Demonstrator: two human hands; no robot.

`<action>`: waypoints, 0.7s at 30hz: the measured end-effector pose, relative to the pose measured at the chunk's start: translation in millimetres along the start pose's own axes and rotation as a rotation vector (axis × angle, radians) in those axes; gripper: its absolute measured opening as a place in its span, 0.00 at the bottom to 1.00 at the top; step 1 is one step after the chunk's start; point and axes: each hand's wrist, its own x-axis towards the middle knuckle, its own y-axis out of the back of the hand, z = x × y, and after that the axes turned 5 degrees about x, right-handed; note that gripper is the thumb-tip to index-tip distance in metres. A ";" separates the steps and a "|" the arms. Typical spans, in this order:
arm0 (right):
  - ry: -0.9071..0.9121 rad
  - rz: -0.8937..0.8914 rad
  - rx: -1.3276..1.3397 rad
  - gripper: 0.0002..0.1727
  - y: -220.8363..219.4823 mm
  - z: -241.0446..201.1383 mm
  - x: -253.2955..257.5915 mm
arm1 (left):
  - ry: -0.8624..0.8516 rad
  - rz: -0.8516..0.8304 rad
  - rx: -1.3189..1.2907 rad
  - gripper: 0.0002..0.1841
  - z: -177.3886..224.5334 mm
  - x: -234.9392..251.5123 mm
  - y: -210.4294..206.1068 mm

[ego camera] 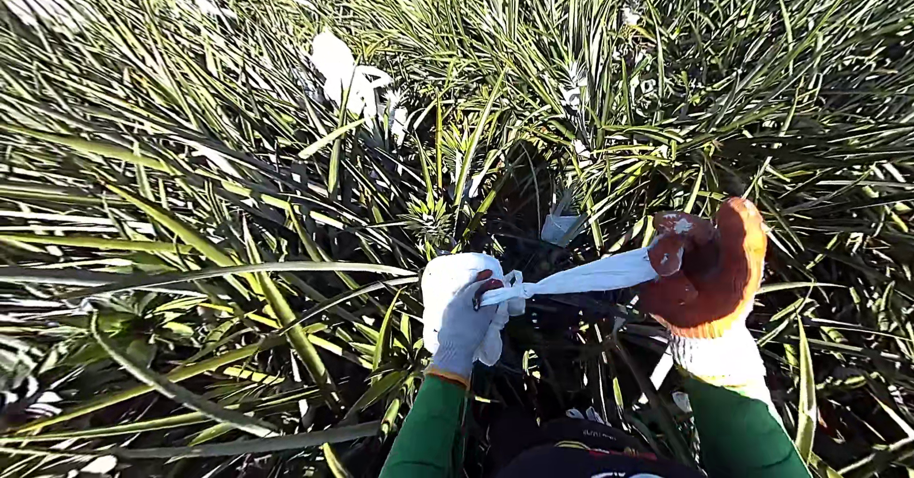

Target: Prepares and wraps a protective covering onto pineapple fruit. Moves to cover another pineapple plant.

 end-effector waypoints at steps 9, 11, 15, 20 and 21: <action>-0.344 0.371 -0.561 0.39 39.9 121.6 23.5 | -0.084 0.267 -1.344 0.19 44.8 -12.6 60.3; -0.417 0.265 -0.730 0.50 43.4 149.7 20.7 | -0.166 0.146 -1.515 0.21 53.1 -21.8 65.9; -0.507 0.058 -0.302 0.17 14.8 178.3 9.4 | -0.126 0.091 -1.500 0.21 67.3 -32.4 72.8; -0.575 0.076 -0.039 0.16 8.5 201.9 59.3 | -0.023 0.138 -1.310 0.16 18.5 -29.0 98.1; -0.541 0.042 -0.034 0.16 -0.8 199.8 79.0 | 0.036 0.131 -1.217 0.15 1.4 -29.0 105.5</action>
